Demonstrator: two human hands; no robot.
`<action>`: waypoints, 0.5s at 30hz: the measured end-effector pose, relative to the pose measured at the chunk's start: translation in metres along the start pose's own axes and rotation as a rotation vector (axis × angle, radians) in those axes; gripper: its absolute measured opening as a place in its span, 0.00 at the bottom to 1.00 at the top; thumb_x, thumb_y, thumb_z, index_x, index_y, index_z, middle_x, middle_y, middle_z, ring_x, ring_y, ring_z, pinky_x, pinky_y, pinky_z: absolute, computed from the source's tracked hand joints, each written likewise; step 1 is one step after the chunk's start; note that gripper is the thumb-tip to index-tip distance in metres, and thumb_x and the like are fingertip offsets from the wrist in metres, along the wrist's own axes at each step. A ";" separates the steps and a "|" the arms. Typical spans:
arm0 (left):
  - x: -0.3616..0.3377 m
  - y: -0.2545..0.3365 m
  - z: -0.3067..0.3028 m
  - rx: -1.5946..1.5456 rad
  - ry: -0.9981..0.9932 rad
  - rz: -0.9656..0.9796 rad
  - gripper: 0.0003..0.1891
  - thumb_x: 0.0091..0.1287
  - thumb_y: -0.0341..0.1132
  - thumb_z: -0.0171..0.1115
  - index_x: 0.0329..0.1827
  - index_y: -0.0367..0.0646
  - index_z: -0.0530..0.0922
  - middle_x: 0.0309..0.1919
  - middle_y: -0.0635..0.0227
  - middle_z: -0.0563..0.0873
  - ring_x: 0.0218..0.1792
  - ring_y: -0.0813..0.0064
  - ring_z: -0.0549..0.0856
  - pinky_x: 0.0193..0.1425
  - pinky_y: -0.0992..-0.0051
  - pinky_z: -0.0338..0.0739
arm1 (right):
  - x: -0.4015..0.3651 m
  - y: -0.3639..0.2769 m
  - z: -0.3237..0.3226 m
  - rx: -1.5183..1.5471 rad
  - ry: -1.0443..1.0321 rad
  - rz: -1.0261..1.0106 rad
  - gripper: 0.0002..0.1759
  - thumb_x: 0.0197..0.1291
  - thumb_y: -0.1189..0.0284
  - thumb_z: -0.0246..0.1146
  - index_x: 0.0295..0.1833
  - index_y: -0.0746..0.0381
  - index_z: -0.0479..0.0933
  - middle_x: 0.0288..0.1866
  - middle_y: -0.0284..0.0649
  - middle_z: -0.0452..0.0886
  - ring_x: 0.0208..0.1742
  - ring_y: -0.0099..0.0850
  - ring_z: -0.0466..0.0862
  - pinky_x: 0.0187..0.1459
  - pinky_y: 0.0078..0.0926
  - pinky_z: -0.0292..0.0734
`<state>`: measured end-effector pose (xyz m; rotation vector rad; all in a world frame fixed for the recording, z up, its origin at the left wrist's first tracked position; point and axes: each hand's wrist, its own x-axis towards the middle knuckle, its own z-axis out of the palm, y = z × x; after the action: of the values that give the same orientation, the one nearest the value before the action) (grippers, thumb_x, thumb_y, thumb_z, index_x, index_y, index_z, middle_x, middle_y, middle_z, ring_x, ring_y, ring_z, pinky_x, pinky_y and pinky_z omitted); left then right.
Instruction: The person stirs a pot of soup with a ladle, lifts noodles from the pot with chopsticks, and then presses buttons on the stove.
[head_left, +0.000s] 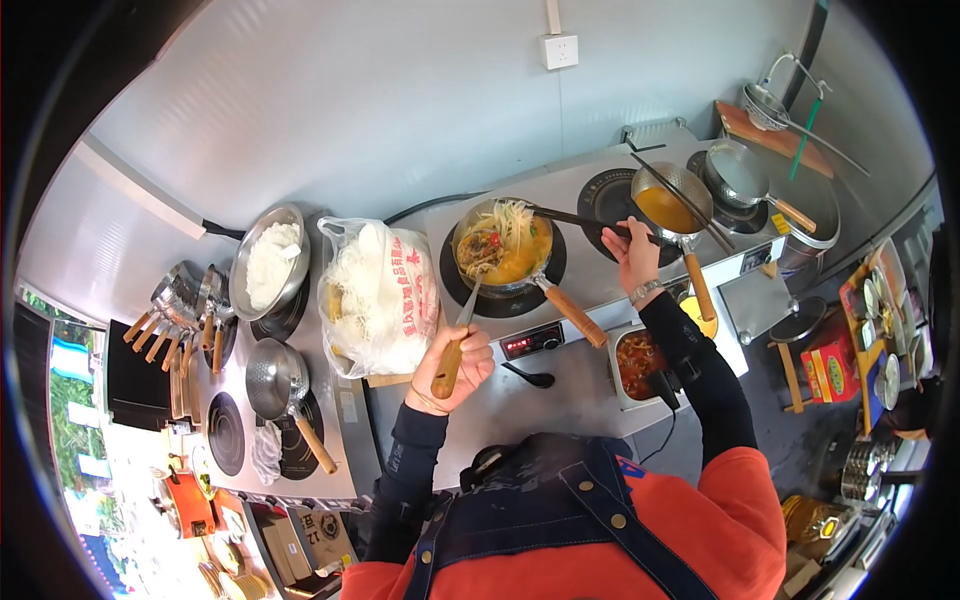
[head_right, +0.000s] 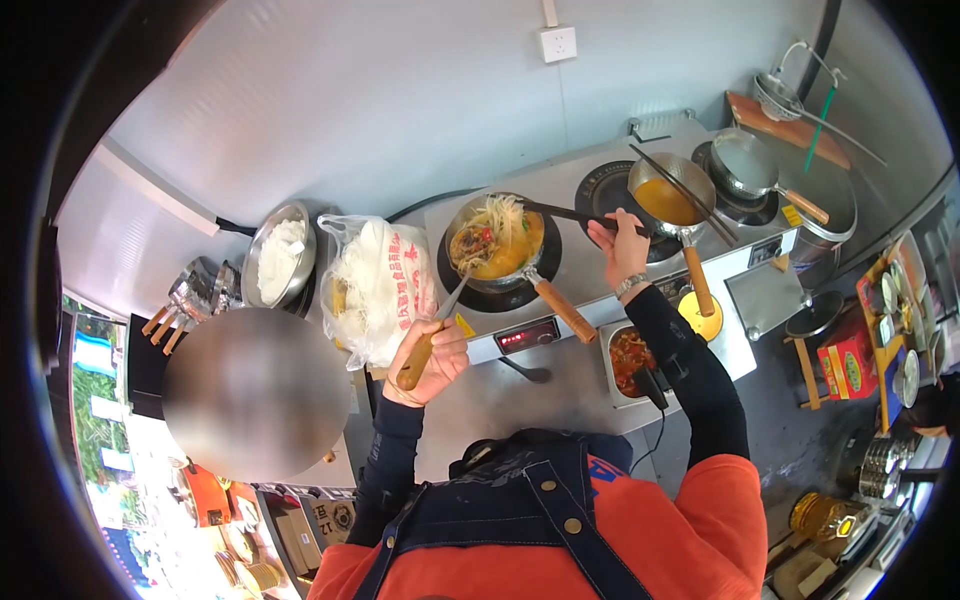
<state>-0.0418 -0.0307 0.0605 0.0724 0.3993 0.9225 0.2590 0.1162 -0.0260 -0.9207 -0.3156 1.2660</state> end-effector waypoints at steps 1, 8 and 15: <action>0.000 0.000 0.000 0.000 0.001 -0.001 0.04 0.67 0.32 0.52 0.37 0.42 0.72 0.24 0.77 0.68 0.26 0.82 0.69 0.40 0.77 0.74 | -0.002 0.000 0.005 -0.027 -0.049 -0.045 0.11 0.65 0.68 0.56 0.38 0.67 0.72 0.33 0.42 0.79 0.34 0.36 0.86 0.39 0.29 0.84; 0.003 0.001 -0.001 -0.027 -0.027 -0.023 0.04 0.67 0.32 0.52 0.35 0.42 0.72 0.24 0.77 0.68 0.26 0.82 0.69 0.41 0.78 0.73 | -0.016 0.025 0.029 -0.508 -0.552 -0.360 0.10 0.64 0.71 0.60 0.34 0.68 0.75 0.31 0.34 0.77 0.33 0.24 0.83 0.38 0.19 0.82; 0.004 0.001 0.000 -0.025 -0.028 -0.018 0.05 0.67 0.32 0.53 0.35 0.41 0.71 0.24 0.77 0.68 0.26 0.82 0.69 0.41 0.78 0.73 | -0.033 -0.020 0.052 -1.149 -0.856 -0.638 0.08 0.61 0.74 0.63 0.33 0.68 0.76 0.26 0.33 0.74 0.29 0.18 0.78 0.31 0.14 0.72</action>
<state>-0.0402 -0.0274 0.0597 0.0587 0.3622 0.9077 0.2273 0.1077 0.0297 -1.0018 -1.9877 0.7311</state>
